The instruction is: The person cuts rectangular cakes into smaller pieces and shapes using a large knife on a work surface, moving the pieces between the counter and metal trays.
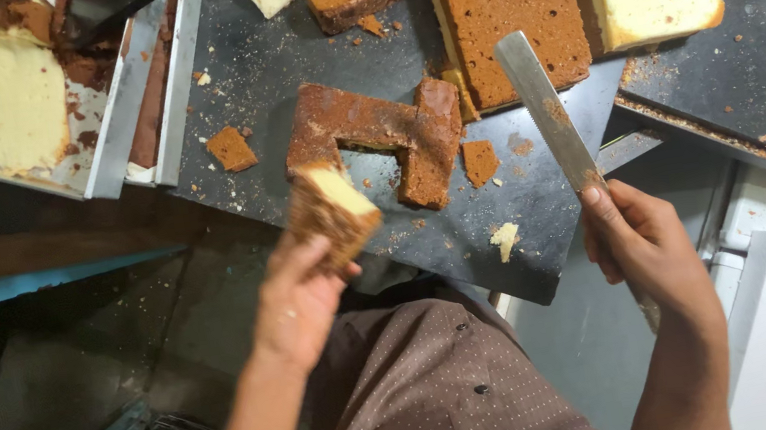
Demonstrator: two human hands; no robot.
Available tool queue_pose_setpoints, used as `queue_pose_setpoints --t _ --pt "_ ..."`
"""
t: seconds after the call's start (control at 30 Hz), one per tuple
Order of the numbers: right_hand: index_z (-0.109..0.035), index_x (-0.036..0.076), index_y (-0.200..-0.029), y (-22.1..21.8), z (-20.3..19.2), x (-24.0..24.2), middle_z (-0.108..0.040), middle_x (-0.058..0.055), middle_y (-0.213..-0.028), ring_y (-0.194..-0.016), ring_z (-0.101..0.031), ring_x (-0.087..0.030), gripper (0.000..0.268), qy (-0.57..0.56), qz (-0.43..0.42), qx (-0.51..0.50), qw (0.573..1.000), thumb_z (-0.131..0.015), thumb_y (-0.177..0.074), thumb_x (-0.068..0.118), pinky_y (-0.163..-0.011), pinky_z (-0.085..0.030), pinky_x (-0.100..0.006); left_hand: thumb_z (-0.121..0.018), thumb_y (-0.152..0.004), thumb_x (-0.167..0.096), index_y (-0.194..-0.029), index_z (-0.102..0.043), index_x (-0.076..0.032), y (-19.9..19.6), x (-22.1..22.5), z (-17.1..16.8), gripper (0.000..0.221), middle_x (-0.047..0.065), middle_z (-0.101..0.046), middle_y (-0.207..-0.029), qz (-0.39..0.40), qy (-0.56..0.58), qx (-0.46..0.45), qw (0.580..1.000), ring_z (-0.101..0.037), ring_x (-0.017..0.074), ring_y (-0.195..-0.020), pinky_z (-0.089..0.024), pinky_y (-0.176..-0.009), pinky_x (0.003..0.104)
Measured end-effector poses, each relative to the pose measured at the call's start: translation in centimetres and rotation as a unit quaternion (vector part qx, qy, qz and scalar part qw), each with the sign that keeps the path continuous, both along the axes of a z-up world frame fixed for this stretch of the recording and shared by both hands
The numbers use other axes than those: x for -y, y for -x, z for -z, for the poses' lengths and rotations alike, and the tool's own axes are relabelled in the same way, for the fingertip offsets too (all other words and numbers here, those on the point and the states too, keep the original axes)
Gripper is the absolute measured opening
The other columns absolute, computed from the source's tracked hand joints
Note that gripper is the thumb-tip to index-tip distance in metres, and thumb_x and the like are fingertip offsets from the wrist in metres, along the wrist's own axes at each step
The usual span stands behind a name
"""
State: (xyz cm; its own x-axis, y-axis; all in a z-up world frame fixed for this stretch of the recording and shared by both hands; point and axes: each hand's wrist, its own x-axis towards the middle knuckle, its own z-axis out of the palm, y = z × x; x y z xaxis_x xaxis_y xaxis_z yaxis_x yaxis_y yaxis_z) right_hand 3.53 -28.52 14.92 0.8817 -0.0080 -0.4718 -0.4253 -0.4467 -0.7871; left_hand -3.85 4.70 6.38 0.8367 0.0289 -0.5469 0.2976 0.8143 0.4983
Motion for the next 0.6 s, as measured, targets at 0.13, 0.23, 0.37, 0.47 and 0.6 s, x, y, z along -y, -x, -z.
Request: queue_pose_setpoints --t 0.13,0.23,0.37,0.47,0.6 --pt "-0.056 0.003 -0.089 0.7 0.4 -2.6 -0.052 -0.004 -0.061 -0.046 -0.043 -0.009 0.036 0.009 0.027 -0.022 0.999 -0.053 -0.106 0.035 -0.040 -0.032 -0.027 -0.072 -0.085 -0.017 -0.129 -0.059 -0.006 -3.4 -5.8 0.4 0.047 0.008 -0.068 -0.116 -0.017 -0.152 0.059 0.986 -0.065 0.0168 -0.103 -0.053 -0.081 0.034" --pt "-0.053 0.007 -0.105 2.1 0.7 -4.9 -0.052 -0.004 -0.063 -0.049 -0.044 -0.009 0.024 0.001 0.027 -0.008 1.000 -0.054 -0.104 0.030 -0.042 -0.033 -0.026 -0.074 -0.085 -0.020 -0.134 -0.056 -0.005 -7.1 -8.7 1.1 0.054 0.008 -0.067 -0.117 0.017 -0.291 0.042 0.956 -0.064 0.0150 -0.100 -0.053 -0.081 0.030" --pt "-0.050 0.004 -0.111 3.2 1.3 -6.9 -0.056 -0.004 -0.067 -0.049 -0.048 -0.010 0.022 -0.013 -0.002 0.005 1.000 -0.055 -0.103 0.023 -0.042 -0.038 -0.027 -0.072 -0.084 -0.023 -0.142 -0.052 -0.004 -11.4 -10.2 2.2 0.064 0.013 -0.069 -0.119 0.107 -0.461 0.024 0.881 -0.065 0.0175 -0.100 -0.052 -0.083 0.031" --pt "-0.052 0.004 -0.121 4.4 1.7 -7.7 -0.057 -0.005 -0.069 -0.048 -0.049 -0.011 0.025 -0.012 0.023 0.023 0.999 -0.057 -0.102 0.019 -0.041 -0.038 -0.028 -0.074 -0.087 -0.024 -0.146 -0.046 0.001 -12.4 -10.3 2.8 0.071 0.020 -0.066 -0.126 0.133 -0.647 0.034 0.750 -0.065 0.0295 -0.110 -0.052 -0.093 0.040" --pt "-0.047 0.008 -0.142 6.6 2.8 -8.3 -0.064 -0.005 -0.066 -0.048 -0.062 -0.014 0.043 0.073 -0.008 0.092 0.993 -0.058 -0.101 0.016 -0.041 -0.047 -0.030 -0.074 -0.097 -0.022 -0.149 -0.048 0.001 -10.1 -7.4 2.5 0.063 0.028 -0.061 -0.140 -0.002 -0.823 0.140 0.550 -0.059 0.0425 -0.126 -0.047 -0.105 0.048"
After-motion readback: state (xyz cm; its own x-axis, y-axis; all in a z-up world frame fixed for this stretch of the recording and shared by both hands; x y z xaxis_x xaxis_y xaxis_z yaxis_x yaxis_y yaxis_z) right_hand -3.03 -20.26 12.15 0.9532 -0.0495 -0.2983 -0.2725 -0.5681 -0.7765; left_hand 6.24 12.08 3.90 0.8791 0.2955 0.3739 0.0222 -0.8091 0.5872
